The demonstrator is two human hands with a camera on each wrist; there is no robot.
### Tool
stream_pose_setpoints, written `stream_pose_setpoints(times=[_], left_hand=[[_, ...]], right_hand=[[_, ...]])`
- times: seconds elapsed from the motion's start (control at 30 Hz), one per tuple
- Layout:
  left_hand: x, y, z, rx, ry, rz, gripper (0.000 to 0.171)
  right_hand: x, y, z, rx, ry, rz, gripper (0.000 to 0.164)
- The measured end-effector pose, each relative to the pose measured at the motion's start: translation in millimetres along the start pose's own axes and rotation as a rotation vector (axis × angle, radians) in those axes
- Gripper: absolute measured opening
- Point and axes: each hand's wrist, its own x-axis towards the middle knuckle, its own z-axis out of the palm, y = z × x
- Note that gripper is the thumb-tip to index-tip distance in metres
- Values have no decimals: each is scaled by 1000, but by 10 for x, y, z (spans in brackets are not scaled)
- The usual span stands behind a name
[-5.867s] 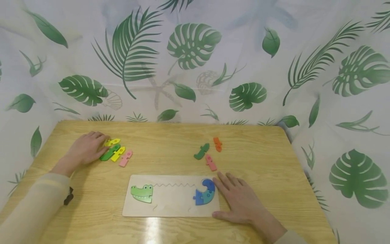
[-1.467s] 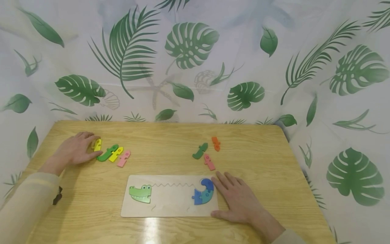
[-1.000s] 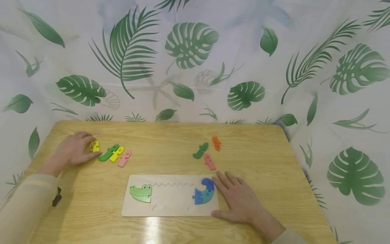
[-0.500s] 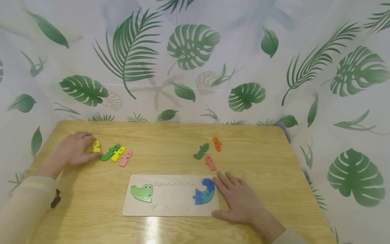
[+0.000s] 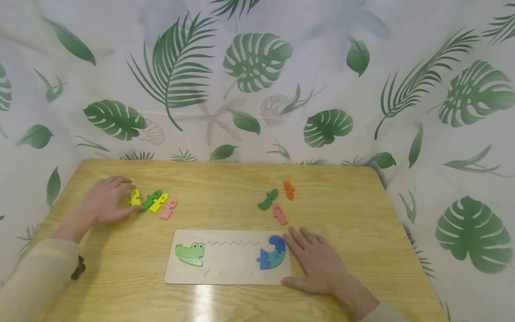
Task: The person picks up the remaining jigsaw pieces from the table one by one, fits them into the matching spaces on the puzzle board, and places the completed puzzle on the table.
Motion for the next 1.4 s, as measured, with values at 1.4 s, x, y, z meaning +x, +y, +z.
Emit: stream_pose_setpoints(times=[1.4], left_hand=[[-144,735,53,21,119,157,74]], right_hand=[[4,-7,19,-4,24,-4,107]])
